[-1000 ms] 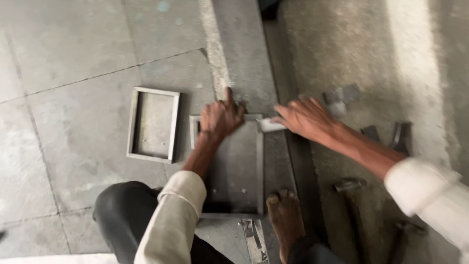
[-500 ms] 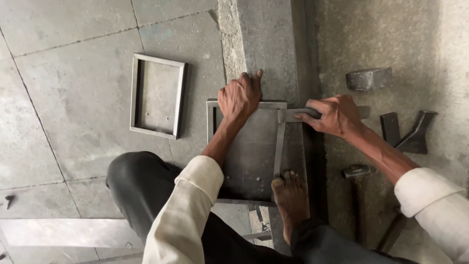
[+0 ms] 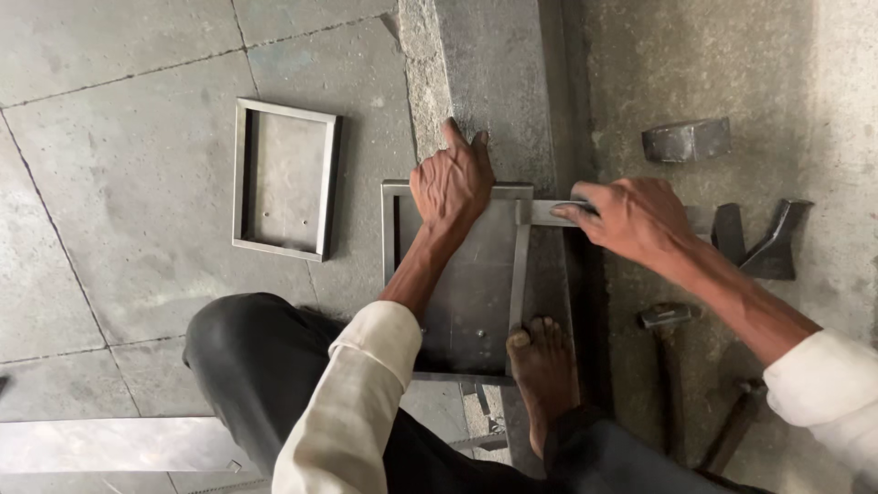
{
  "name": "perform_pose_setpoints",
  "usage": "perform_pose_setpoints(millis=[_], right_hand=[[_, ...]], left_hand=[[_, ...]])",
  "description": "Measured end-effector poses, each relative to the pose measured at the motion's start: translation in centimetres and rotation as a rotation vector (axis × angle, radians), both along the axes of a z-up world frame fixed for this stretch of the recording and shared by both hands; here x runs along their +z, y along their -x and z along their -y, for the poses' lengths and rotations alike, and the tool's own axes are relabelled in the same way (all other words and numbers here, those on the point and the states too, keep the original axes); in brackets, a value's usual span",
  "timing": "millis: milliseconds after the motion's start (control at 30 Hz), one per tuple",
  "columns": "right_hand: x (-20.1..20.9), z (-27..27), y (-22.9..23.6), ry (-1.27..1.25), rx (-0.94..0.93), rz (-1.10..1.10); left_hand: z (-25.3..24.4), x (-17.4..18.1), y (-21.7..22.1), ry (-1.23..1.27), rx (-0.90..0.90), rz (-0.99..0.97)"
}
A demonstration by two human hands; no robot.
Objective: The person is assembling a rectangular metal frame by hammering a metal sheet into a frame and then attaching a metal strip to the edge. They use a hammer and a metal bar to bend and secure the components.
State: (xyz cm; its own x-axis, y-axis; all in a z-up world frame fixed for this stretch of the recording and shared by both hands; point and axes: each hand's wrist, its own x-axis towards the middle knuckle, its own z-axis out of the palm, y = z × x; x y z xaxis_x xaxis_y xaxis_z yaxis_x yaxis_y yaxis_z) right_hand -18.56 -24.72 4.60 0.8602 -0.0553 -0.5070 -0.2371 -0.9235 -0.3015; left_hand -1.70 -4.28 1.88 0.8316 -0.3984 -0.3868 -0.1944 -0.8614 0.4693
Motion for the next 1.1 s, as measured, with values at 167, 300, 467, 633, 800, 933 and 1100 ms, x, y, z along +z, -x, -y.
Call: perform_pose_setpoints(millis=[167, 300, 467, 633, 800, 933, 1100], right_hand=[[-2.9, 0.5, 0.7, -0.203, 0.007, 0.342], [-0.1, 1.0, -0.2, -0.109, 0.133, 0.255], [1.7, -0.3, 1.1, -0.001, 0.201, 0.015], [1.0, -1.5, 1.5, -0.110, 0.137, 0.197], [1.9, -0.6, 1.1, 0.016, 0.205, -0.060], [2.0, -2.4, 3.7, -0.074, 0.250, 0.109], [2.9, -2.0, 2.2, -0.064, 0.196, -0.097]], left_hand=[[-1.0, -1.2, 0.7, 0.080, 0.004, 0.224], [-0.2, 0.4, -0.4, 0.084, -0.014, 0.178], [0.0, 0.4, 0.3, 0.107, -0.008, 0.232], [-0.7, -1.1, 0.6, 0.041, 0.012, 0.164], [0.3, -1.4, -0.7, 0.064, 0.039, 0.115], [-1.1, -2.0, 1.9, 0.095, -0.080, 0.642], [0.3, 0.1, -0.6, 0.031, 0.011, 0.124]])
